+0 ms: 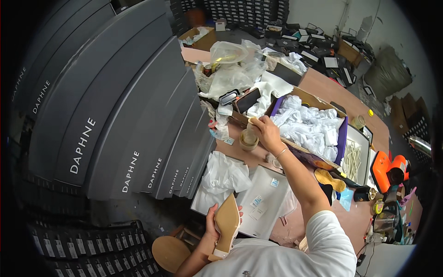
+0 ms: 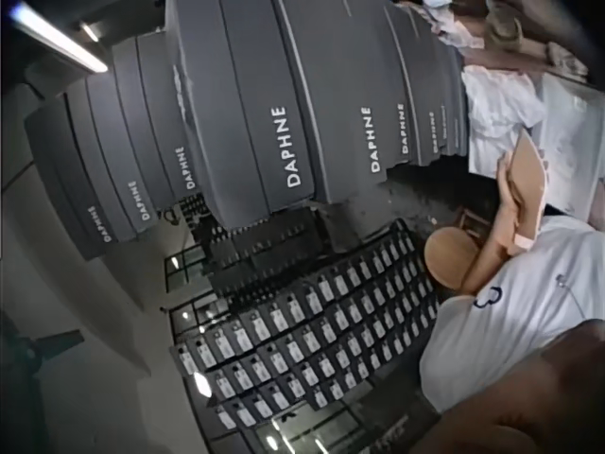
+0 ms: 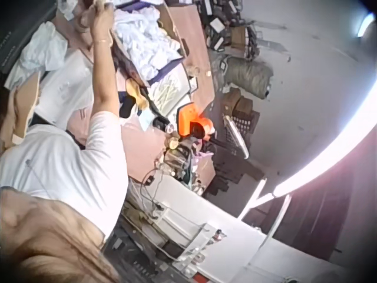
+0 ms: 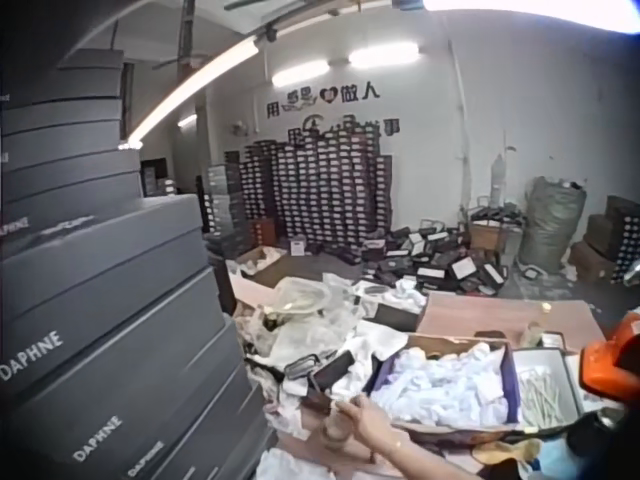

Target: Packing a pair of high-heeled shoes into a box with protective paper.

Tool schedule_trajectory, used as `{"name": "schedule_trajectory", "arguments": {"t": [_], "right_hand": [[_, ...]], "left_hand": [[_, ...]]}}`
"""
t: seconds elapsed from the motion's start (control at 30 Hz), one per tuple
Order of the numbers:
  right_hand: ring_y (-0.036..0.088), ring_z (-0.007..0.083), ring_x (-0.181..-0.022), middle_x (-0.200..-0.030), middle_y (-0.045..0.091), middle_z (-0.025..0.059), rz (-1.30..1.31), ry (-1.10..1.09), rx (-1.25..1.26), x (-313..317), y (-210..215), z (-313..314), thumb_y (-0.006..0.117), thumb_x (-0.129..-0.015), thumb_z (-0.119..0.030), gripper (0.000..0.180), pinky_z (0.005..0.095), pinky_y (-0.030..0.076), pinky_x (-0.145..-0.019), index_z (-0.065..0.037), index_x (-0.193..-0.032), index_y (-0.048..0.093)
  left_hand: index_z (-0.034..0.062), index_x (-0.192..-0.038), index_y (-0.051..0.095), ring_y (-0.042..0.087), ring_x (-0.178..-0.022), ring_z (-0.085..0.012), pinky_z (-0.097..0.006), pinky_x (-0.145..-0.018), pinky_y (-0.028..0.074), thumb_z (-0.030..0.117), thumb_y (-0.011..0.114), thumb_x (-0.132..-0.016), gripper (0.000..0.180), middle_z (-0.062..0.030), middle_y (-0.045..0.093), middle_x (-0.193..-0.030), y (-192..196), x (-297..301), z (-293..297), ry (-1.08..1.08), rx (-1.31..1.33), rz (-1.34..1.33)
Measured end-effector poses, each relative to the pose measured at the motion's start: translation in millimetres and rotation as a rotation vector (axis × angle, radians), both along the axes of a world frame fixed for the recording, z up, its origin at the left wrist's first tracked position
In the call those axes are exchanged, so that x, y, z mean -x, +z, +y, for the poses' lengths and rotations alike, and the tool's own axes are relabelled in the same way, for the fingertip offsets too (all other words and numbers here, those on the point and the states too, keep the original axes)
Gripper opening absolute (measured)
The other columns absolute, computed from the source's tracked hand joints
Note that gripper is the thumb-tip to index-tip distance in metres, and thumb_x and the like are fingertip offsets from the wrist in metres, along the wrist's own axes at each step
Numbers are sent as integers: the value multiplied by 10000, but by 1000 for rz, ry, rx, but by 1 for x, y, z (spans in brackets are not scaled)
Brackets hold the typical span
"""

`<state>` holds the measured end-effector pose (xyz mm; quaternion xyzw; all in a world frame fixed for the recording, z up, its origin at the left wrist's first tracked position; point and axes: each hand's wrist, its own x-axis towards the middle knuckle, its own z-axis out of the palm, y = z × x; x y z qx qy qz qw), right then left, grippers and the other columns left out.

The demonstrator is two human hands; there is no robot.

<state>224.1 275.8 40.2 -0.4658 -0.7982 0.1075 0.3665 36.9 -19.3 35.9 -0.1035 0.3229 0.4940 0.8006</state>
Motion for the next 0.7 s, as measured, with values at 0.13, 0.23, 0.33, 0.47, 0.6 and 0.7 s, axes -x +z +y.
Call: {"name": "schedule_trajectory", "arguments": {"t": [0.13,0.23,0.33,0.47,0.6,0.7], "right_hand": [[593,334,-894,-1061,566,144,-87,44,-1,9,-27,8,679,-792,-191,345,400,504,-746,-149,-1130,626],[579,360,-980,-1147,539,175,16,81,35,8,-54,8,697,-775,-152,442,400,498,-818,-150,-1202,582],[574,373,-993,-1158,525,183,106,99,65,5,-63,13,692,-782,-127,474,408,489,-834,-146,-1234,551],[567,389,-995,-1160,508,196,90,108,108,5,-62,14,686,-788,-124,530,417,483,-840,-173,-1288,514],[540,408,-1018,-1174,487,211,62,120,101,-2,-60,13,680,-772,-82,583,427,461,-877,-198,-1316,504],[546,305,-1062,-1197,529,164,213,22,-155,-26,-61,8,644,-819,-42,518,382,439,-915,-82,-1316,501]], "left_hand": [[48,-1353,435,596,-977,-304,-425,-821,515,531,424,-863,688,-210,567,-1176,-2,2,2,0,18,20],[49,-1356,430,592,-988,-307,-425,-825,514,526,422,-869,682,-211,565,-1177,-8,3,2,1,18,-7],[47,-1353,433,588,-994,-312,-425,-824,512,524,419,-875,676,-212,562,-1183,-8,2,6,-4,-7,-32],[43,-1346,441,582,-1010,-319,-428,-822,509,526,415,-879,672,-218,550,-1211,-7,-1,2,-27,-11,-5],[35,-1342,445,575,-1035,-319,-426,-834,503,536,415,-881,681,-213,537,-1246,4,-3,-1,-75,-43,10],[30,-1337,452,568,-1074,-311,-409,-838,502,548,424,-880,691,-204,534,-1266,6,3,-7,-55,-46,41]]}}
